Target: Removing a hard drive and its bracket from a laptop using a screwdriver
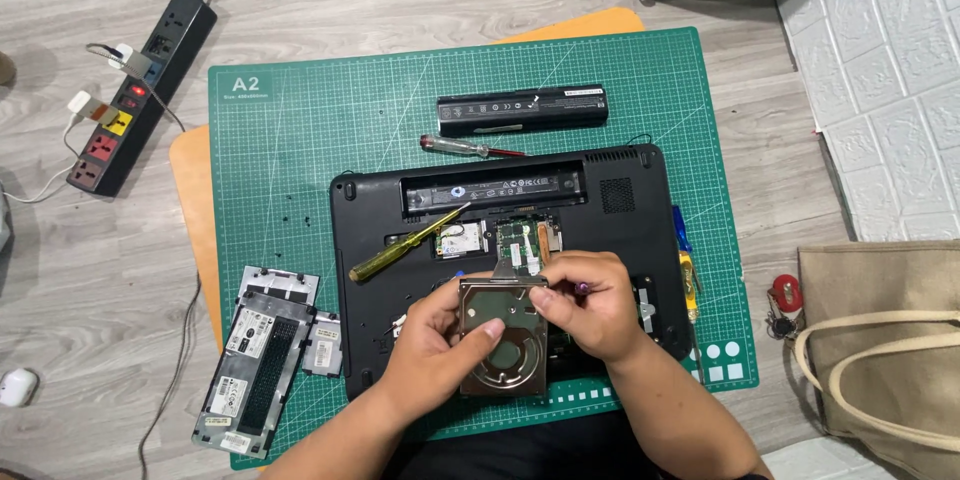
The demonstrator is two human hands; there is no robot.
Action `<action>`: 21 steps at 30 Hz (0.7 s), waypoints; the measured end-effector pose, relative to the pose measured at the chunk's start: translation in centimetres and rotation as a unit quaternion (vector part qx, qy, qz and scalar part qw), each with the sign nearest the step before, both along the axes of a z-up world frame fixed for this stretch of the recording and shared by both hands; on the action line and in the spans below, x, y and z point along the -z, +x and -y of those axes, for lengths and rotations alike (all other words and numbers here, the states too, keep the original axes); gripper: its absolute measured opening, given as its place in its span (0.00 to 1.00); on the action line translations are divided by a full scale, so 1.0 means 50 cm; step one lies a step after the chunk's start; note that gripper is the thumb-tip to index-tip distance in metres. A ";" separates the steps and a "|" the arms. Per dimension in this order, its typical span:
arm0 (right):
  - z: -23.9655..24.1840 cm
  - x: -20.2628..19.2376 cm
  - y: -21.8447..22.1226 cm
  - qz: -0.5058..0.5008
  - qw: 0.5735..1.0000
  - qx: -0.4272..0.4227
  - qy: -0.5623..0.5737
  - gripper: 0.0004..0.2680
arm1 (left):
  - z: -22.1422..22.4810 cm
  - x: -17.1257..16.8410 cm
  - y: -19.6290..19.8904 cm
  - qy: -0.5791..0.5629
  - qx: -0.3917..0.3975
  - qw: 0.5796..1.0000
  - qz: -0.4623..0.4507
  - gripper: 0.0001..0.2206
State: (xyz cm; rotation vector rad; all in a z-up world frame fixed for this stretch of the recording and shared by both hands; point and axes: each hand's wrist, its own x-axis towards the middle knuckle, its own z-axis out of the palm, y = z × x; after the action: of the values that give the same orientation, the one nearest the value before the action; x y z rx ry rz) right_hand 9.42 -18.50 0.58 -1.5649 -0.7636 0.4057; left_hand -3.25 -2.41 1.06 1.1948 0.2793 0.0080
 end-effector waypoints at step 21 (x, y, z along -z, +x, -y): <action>-0.001 0.001 0.000 -0.022 1.000 -0.002 -0.012 0.09 | 0.005 0.001 -0.004 0.021 0.001 1.000 -0.001 0.19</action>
State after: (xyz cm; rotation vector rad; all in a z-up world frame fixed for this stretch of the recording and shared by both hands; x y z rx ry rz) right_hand 9.44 -18.46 0.53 -1.5718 -0.7308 0.4530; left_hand -3.44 -2.68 1.01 1.2375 0.2796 0.0109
